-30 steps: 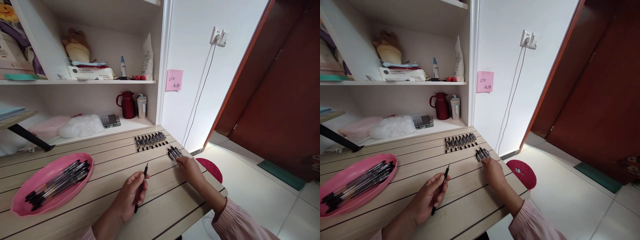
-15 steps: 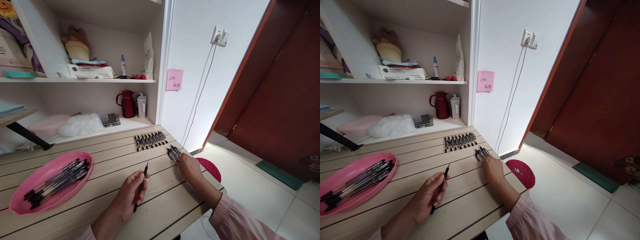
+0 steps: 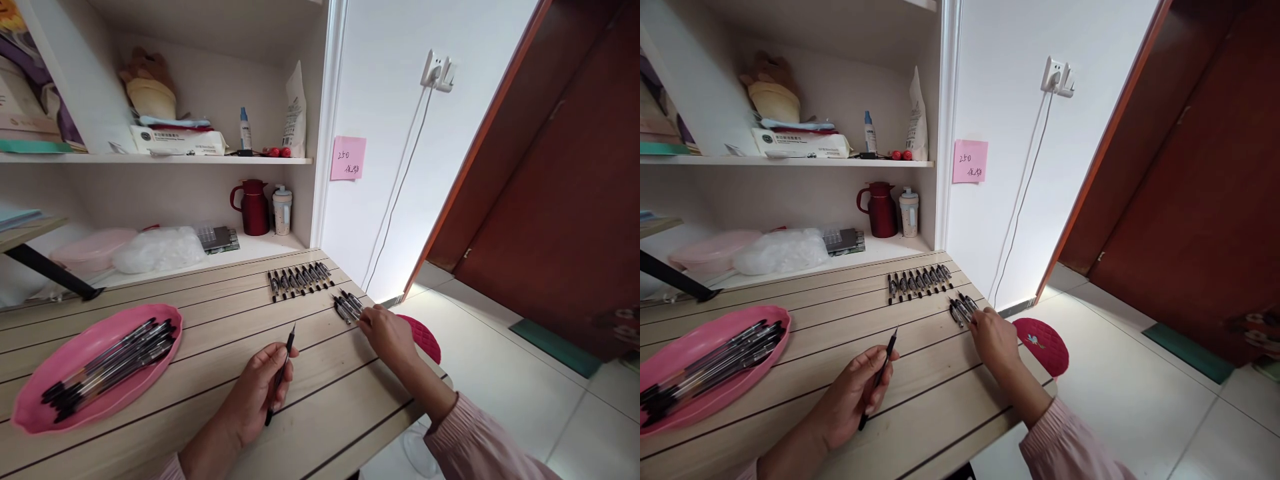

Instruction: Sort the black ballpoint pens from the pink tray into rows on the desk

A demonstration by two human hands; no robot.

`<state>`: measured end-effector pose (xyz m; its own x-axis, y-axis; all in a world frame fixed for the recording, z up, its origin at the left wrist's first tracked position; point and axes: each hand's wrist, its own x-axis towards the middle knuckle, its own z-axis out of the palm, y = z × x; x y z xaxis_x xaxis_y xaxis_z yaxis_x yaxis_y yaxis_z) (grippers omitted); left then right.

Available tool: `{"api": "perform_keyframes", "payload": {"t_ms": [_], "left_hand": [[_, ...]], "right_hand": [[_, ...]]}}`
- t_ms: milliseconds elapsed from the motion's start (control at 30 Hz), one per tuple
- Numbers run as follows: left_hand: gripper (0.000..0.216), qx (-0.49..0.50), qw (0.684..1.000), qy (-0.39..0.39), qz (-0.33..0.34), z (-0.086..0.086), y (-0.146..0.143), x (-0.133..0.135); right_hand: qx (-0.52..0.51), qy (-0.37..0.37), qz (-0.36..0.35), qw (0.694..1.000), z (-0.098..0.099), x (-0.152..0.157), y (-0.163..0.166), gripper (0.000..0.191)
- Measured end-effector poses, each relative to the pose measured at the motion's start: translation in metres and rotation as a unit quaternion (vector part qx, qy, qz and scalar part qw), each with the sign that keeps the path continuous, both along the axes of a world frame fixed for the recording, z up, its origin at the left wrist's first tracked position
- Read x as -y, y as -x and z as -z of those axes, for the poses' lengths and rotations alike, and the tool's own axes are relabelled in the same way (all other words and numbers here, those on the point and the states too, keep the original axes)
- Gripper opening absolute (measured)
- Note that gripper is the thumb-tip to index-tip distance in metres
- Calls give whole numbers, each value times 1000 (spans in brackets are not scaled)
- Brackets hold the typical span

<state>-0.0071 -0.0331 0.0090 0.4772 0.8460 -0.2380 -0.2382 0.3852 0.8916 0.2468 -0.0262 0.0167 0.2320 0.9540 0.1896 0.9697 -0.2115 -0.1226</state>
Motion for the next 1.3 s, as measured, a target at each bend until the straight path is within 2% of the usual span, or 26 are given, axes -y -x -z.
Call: {"api": "perform_keyframes", "payload": {"t_ms": [133,267,467,767,1300], "left_hand": [[22,2,1000,-4,1,0,0,0],[21,1,1000,-2,-2,0,-1,-1],[22,-2,1000,0,-10,-1,-2,-1],[23,-5,1000,13,-10,-6,-3,0],[23,-8,1000,14,-9,-5,-4,0]], "right_hand": [[-20,-16,42,999,-1,7,-19,25],[-29,-15,51,998,6,11,-25,26],[-16,-6,44,999,13,14,-16,28],[8,-11,26,1000,14,15,-7,30],[7,1,38,999,13,12,-2,27]]}}
